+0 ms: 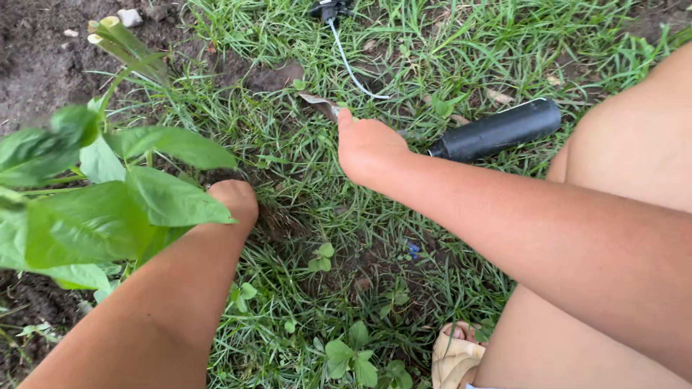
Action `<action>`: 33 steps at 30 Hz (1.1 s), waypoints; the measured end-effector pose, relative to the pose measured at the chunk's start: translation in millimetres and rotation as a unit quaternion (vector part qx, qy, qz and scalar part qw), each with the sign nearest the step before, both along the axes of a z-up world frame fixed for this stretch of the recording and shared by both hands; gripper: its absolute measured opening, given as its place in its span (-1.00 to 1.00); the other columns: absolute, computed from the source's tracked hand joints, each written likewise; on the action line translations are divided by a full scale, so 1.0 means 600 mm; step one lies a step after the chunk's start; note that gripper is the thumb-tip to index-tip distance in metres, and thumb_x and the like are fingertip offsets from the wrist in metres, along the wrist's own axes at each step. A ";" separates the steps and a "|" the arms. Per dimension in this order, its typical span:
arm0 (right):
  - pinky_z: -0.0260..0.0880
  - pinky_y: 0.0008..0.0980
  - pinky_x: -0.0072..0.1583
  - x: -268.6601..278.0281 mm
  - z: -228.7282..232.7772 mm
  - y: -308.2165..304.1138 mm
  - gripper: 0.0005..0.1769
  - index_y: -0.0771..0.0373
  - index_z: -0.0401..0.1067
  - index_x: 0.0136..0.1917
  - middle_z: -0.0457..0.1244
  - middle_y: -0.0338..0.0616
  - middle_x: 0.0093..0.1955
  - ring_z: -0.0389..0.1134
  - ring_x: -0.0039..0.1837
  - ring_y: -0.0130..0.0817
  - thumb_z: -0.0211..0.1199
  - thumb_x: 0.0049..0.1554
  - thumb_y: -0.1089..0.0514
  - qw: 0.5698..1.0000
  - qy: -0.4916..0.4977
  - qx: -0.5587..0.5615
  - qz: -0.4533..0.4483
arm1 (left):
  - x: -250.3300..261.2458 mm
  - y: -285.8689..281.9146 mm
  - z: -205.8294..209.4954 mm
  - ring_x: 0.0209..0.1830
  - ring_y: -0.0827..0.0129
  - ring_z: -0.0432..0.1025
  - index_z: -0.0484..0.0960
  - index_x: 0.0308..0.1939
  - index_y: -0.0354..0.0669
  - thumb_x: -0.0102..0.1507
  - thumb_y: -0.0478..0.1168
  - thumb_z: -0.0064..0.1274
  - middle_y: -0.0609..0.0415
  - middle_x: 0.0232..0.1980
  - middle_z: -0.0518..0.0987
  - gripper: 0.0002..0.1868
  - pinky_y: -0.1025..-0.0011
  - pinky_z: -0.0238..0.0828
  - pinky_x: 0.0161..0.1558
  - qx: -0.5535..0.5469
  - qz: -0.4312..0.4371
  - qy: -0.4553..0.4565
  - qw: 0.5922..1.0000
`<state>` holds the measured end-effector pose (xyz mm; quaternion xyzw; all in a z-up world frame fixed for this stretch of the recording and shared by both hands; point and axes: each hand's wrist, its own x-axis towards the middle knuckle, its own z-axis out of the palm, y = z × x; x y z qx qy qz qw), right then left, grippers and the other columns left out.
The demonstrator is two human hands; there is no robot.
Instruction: The person removes weeds from around a small plant using a hand trowel and by hand. They loosen soil, pull out grass and weeds, and gather the removed vegetation into a pile.
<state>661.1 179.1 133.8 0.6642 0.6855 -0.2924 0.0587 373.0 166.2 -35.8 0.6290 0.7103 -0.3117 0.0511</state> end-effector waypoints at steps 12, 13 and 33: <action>0.47 0.02 0.09 -0.014 0.021 0.018 -0.42 0.37 0.02 0.52 0.33 0.15 0.14 0.42 0.15 0.06 -0.07 0.25 0.26 0.997 -0.046 0.003 0.061 | -0.065 -0.117 -0.009 -0.03 -0.01 0.56 0.65 -0.13 -0.18 0.18 -0.39 0.00 -0.15 -0.05 0.55 -0.79 0.16 0.56 0.00 0.090 -0.157 -0.084 0.980; 0.47 0.04 0.08 -0.017 0.020 0.018 -0.44 0.37 0.02 0.52 0.34 0.16 0.14 0.42 0.14 0.07 -0.09 0.27 0.25 0.997 -0.045 0.005 0.061 | -0.076 -0.145 -0.010 0.04 0.04 0.55 0.65 -0.13 -0.13 0.17 -0.36 0.02 -0.10 -0.09 0.58 -0.78 0.20 0.53 0.10 0.060 -0.180 -0.056 0.980; 0.48 -0.03 0.13 -0.039 0.023 0.030 -0.30 0.38 0.21 0.40 0.35 0.18 0.19 0.44 0.17 0.07 0.34 0.02 0.30 0.997 -0.050 0.004 0.062 | -0.056 -0.117 -0.082 0.24 -0.25 0.32 0.42 0.20 -0.26 0.38 -0.07 -0.24 -0.27 0.23 0.42 -0.58 -0.07 0.18 0.19 0.242 0.089 -0.175 0.950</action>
